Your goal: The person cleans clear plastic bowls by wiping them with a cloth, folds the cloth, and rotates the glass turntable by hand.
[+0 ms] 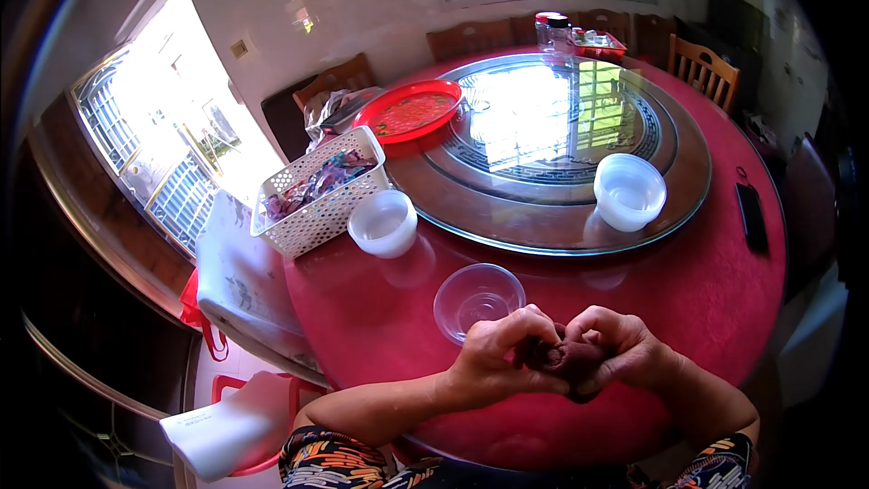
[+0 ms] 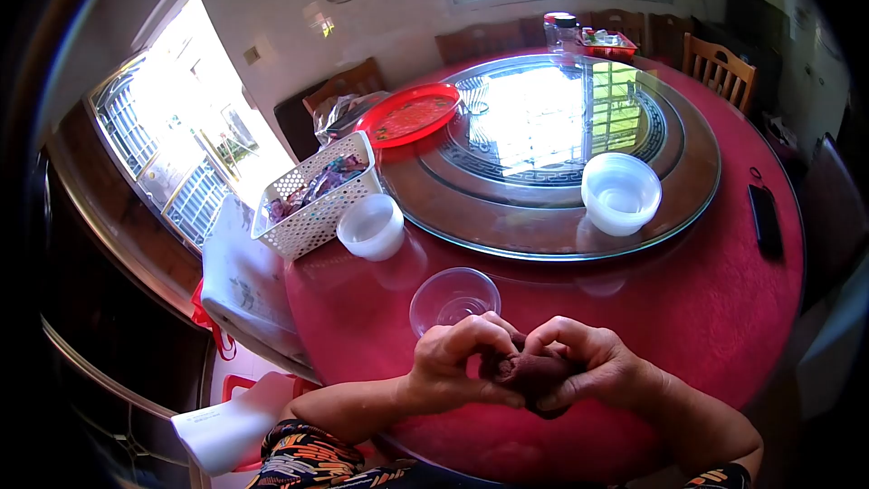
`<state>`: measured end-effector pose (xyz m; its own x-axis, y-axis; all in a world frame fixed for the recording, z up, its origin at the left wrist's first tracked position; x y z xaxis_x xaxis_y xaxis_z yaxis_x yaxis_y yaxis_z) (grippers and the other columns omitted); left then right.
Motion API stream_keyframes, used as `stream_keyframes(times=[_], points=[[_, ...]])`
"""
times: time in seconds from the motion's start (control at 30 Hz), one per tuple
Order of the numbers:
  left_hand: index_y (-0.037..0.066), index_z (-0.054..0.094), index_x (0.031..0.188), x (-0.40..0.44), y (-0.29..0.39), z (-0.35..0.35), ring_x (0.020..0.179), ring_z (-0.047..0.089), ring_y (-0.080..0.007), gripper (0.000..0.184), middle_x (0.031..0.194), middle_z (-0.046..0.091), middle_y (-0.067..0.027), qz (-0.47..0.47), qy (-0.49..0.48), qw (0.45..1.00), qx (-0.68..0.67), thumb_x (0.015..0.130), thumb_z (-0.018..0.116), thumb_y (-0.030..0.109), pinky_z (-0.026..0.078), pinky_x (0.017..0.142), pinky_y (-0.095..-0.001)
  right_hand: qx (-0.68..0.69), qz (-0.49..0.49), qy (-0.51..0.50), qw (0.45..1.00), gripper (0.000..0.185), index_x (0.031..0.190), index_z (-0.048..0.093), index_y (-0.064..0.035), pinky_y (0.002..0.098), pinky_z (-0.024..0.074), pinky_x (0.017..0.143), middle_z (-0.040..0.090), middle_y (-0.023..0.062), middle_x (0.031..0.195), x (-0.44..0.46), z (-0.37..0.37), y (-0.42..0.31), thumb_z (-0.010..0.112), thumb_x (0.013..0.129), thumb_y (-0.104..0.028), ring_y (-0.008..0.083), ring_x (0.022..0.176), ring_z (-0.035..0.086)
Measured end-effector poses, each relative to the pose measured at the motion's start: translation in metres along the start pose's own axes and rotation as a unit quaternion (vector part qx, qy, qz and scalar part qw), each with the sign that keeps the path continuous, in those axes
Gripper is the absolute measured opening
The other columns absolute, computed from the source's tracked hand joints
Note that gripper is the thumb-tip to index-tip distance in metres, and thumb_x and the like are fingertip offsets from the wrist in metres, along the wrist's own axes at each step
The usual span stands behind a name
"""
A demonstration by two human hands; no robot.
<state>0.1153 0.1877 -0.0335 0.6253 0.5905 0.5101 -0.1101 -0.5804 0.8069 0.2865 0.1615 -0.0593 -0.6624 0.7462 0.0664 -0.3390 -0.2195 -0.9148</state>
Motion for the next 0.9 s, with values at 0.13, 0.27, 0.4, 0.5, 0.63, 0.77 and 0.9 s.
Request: stream_keyframes(times=[0.13,0.27,0.4,0.5,0.63,0.77,0.9], points=[[0.003,0.061,0.108,0.0,0.001,0.001,0.087,0.069,-0.0185,0.054,0.105,0.07,-0.0136,0.013,0.006,1.0,-0.006,0.068,0.096,0.015,0.056,0.071,-0.0287,-0.008,0.001,-0.008,1.0,0.055,0.132,0.054,-0.0053,0.0322,0.0565,0.088,0.068,0.0112,0.114,-0.002,-0.004,0.002,0.078,0.083,0.005,0.0177,0.103,0.066],[0.003,0.061,0.108,-0.001,0.0,0.001,0.088,0.069,-0.0192,0.055,0.105,0.07,-0.0136,0.008,0.003,1.0,-0.003,0.068,0.096,0.015,0.056,0.073,-0.0298,0.016,0.003,-0.01,1.0,0.052,0.131,0.055,-0.0057,0.032,0.053,0.091,0.068,0.0091,0.114,-0.001,-0.006,0.006,0.077,0.085,0.003,0.016,0.105,0.064],[0.003,0.061,0.11,-0.001,-0.003,0.0,0.091,0.068,-0.0189,0.055,0.106,0.069,-0.0127,0.015,0.011,1.0,-0.017,0.068,0.096,0.014,0.056,0.075,-0.0299,0.04,0.01,-0.005,0.999,0.05,0.131,0.055,-0.0059,0.0321,0.0514,0.093,0.068,0.0088,0.113,0.0,-0.003,0.008,0.076,0.086,0.002,0.0157,0.106,0.063],[0.004,0.061,0.112,0.001,-0.003,0.0,0.092,0.066,-0.0161,0.052,0.108,0.066,-0.0104,0.006,0.005,1.0,-0.019,0.072,0.093,0.01,0.054,0.073,-0.028,0.061,0.01,-0.001,0.998,0.05,0.13,0.056,-0.0056,0.0316,0.0516,0.093,0.068,0.0084,0.112,0.001,-0.003,0.007,0.075,0.085,0.004,0.0156,0.105,0.064],[0.006,0.061,0.12,0.009,0.009,-0.008,0.095,0.063,-0.013,0.049,0.115,0.06,-0.0073,-0.031,0.059,0.997,-0.028,0.078,0.088,0.007,0.051,0.069,-0.0252,0.022,0.009,0.03,0.999,0.05,0.128,0.057,-0.0051,0.0306,0.0527,0.09,0.069,0.0077,0.11,-0.001,-0.022,0.002,0.075,0.083,0.007,0.0152,0.102,0.065],[0.001,0.064,0.122,0.015,0.029,-0.032,0.104,0.061,-0.014,0.034,0.123,0.059,-0.0089,-0.075,0.104,0.978,-0.167,0.09,0.07,-0.007,0.051,0.08,-0.0257,-0.092,0.026,0.093,0.991,0.043,0.123,0.062,-0.0067,0.0281,0.052,0.087,0.067,0.0035,0.105,0.003,-0.053,-0.004,0.075,0.083,0.006,0.0132,0.098,0.063],[-0.003,0.066,0.115,0.037,0.099,-0.04,0.103,0.063,-0.0209,0.025,0.111,0.065,-0.0176,0.017,-0.012,0.983,-0.182,0.091,0.06,-0.008,0.05,0.084,-0.032,-0.194,0.036,0.109,0.974,0.039,0.122,0.062,-0.0078,0.0271,0.05,0.088,0.064,-0.0002,0.105,0.008,-0.063,0.003,0.074,0.086,0.003,0.0106,0.102,0.059]])
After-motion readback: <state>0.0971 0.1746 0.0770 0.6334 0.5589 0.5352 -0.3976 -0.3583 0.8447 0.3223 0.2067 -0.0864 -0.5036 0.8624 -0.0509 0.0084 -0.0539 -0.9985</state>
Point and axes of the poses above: each hand's wrist, its own x-axis towards the middle knuckle, its own z-axis out of the palm, y = z × x, the point moved 6 cm from there along x, towards the middle knuckle
